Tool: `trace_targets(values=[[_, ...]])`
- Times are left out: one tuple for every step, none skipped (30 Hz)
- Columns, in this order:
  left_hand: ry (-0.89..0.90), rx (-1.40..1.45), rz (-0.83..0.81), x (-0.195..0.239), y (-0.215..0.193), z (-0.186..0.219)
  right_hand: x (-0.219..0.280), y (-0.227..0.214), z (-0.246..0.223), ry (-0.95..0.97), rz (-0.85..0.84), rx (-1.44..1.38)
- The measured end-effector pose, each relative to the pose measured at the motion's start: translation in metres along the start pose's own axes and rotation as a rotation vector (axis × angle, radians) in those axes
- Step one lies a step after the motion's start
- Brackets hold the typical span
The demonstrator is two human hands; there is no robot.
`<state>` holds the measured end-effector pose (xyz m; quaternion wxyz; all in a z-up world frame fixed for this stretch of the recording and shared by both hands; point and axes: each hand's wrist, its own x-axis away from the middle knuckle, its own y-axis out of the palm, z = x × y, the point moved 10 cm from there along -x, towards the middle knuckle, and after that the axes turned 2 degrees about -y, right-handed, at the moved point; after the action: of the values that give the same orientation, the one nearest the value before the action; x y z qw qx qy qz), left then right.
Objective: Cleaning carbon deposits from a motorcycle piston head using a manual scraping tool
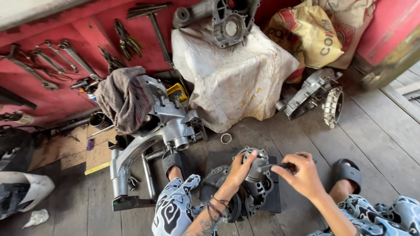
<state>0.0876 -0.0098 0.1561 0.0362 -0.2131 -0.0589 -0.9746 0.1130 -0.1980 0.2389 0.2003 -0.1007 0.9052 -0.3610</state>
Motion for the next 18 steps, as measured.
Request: trace_targets(values=[[0.005, -0.001, 0.007, 0.000, 0.000, 0.001, -0.001, 0.000, -0.003, -0.008, 0.000, -0.005], [-0.008, 0.034, -0.002, 0.000, 0.001, 0.001, -0.002, -0.004, -0.005, -0.013, 0.040, -0.018], [-0.021, 0.071, -0.013, 0.000, 0.004, 0.001, -0.003, -0.010, -0.008, -0.018, 0.079, -0.028], [-0.015, 0.072, -0.008, 0.001, 0.004, 0.001, -0.002, -0.009, -0.011, -0.026, 0.079, -0.030], [-0.007, 0.054, 0.001, 0.000, 0.003, 0.002, -0.001, -0.011, -0.014, -0.037, 0.101, 0.002], [0.001, 0.036, 0.010, -0.001, 0.002, 0.003, -0.001, -0.013, -0.017, -0.047, 0.123, 0.034], [0.007, 0.035, 0.010, -0.001, 0.004, 0.003, -0.001, -0.014, -0.016, -0.052, 0.127, 0.035], [-0.023, 0.058, 0.007, -0.001, 0.005, 0.000, -0.001, -0.015, -0.011, -0.032, 0.130, 0.012], [-0.052, 0.082, 0.004, -0.002, 0.008, -0.003, -0.002, -0.017, -0.007, -0.013, 0.134, -0.010], [-0.044, 0.083, 0.004, -0.004, 0.008, -0.002, -0.004, -0.016, -0.005, -0.020, 0.138, -0.008], [-0.064, 0.094, -0.006, -0.005, 0.010, -0.005, -0.004, -0.015, -0.003, -0.018, 0.140, -0.030], [-0.084, 0.105, -0.016, -0.007, 0.011, -0.009, -0.004, -0.014, 0.000, -0.016, 0.141, -0.052], [-0.080, 0.105, -0.018, -0.006, 0.011, -0.009, -0.004, -0.014, 0.002, -0.019, 0.144, -0.051], [-0.097, 0.114, -0.034, -0.006, 0.013, -0.011, -0.004, -0.014, 0.002, -0.030, 0.156, -0.065], [-0.115, 0.122, -0.050, -0.005, 0.015, -0.013, -0.004, -0.014, 0.003, -0.040, 0.167, -0.079], [-0.111, 0.122, -0.052, -0.008, 0.015, -0.017, -0.001, -0.012, 0.008, -0.042, 0.171, -0.077], [-0.129, 0.157, -0.045, -0.011, 0.013, -0.023, 0.002, -0.009, 0.016, -0.011, 0.172, -0.106], [-0.147, 0.193, -0.039, -0.015, 0.011, -0.029, 0.004, -0.006, 0.024, 0.020, 0.172, -0.136]])
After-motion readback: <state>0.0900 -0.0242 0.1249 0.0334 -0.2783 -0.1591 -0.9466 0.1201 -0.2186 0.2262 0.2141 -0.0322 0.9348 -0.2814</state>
